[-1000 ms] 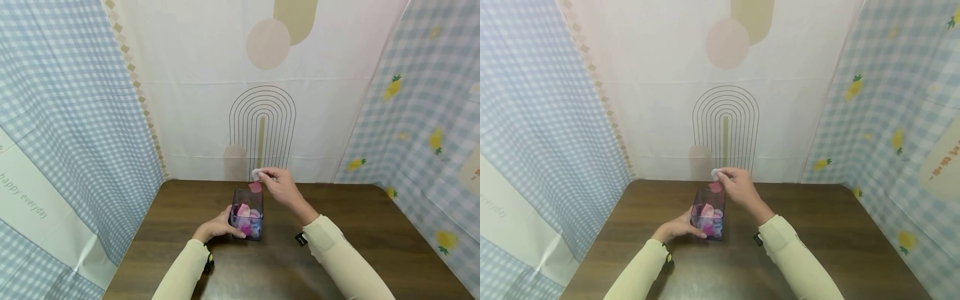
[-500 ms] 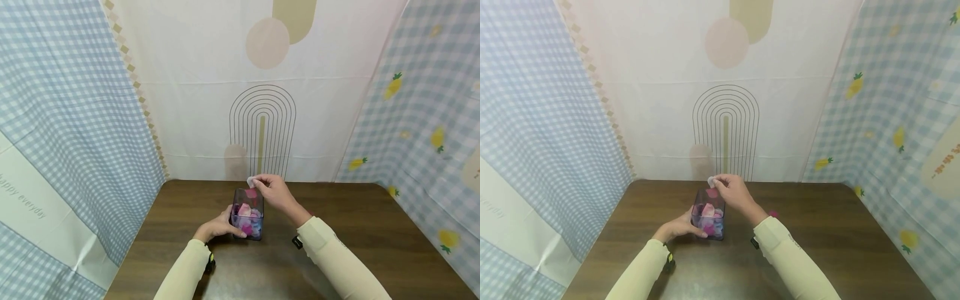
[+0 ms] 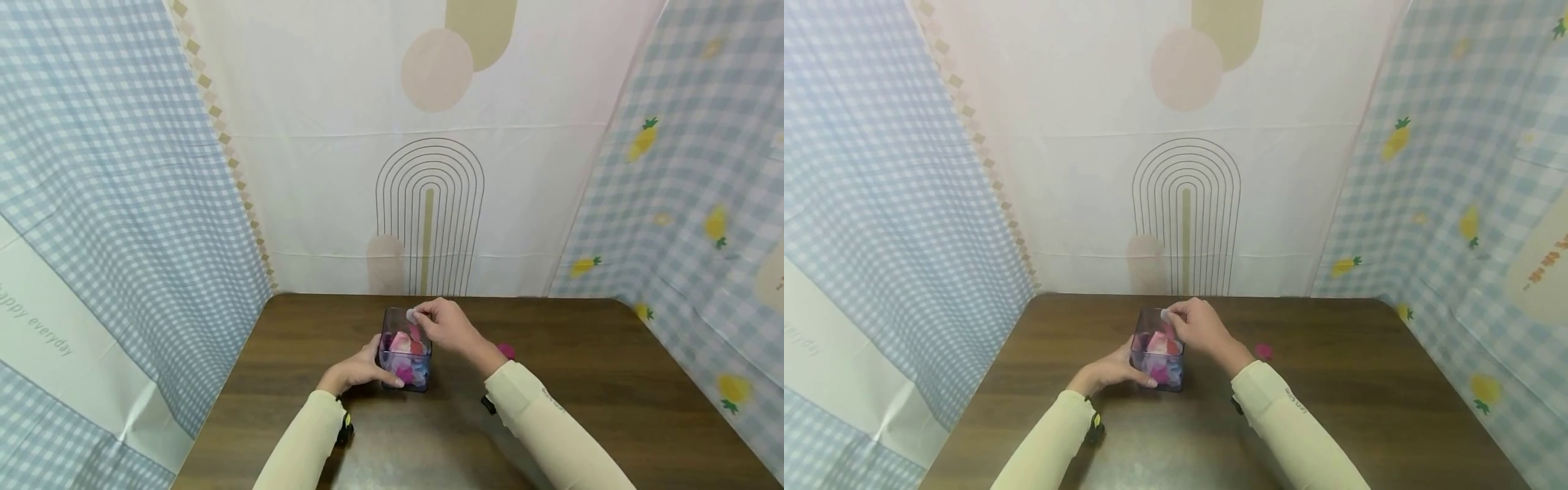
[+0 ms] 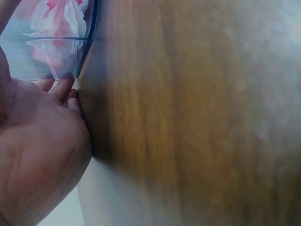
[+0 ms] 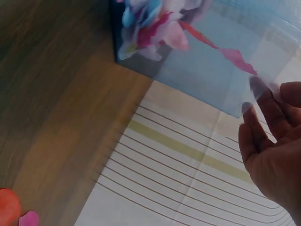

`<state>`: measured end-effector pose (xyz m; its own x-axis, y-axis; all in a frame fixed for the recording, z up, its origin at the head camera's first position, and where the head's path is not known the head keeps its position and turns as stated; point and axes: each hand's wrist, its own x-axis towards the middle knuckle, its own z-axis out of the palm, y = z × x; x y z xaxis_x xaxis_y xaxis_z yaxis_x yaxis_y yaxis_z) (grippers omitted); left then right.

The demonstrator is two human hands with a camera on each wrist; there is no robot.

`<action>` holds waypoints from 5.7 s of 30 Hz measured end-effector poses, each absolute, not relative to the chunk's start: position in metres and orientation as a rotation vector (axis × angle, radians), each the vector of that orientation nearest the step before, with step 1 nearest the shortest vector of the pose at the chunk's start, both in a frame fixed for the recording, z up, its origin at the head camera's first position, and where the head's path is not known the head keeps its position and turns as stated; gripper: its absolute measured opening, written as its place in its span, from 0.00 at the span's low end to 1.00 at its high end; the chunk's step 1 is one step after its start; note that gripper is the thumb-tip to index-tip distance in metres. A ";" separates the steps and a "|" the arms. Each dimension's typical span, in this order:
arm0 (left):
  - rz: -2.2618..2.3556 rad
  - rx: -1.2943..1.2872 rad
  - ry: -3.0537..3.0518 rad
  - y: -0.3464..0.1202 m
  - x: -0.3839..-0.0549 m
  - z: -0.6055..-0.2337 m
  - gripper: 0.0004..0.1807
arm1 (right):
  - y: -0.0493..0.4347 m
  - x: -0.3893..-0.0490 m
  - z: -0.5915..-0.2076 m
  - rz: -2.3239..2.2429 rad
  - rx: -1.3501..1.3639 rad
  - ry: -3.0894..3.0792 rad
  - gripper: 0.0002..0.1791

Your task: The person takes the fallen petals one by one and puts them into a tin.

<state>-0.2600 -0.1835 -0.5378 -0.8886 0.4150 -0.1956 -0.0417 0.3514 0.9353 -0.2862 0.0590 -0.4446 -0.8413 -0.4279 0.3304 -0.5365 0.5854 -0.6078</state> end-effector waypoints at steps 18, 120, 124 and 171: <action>1.518 0.294 2.230 -0.184 -0.261 -0.537 0.66 | 0.046 -0.279 -0.463 0.839 0.871 -2.738 0.09; 1.507 0.321 2.236 -0.186 -0.258 -0.534 0.65 | 0.214 -0.238 -0.509 0.418 0.580 -3.041 0.15; 1.520 0.327 2.232 -0.187 -0.259 -0.534 0.65 | 0.213 -0.241 -0.515 0.360 0.585 -3.039 0.12; 1.528 0.314 2.250 -0.186 -0.258 -0.537 0.65 | 0.174 -0.245 -0.468 1.022 0.725 -2.661 0.06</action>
<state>-0.2584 -0.1858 -0.5373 -0.8943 0.4003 -0.1999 -0.0385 0.3764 0.9256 -0.2454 0.1743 -0.4679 -0.8597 -0.3726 0.3493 -0.5107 0.6405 -0.5735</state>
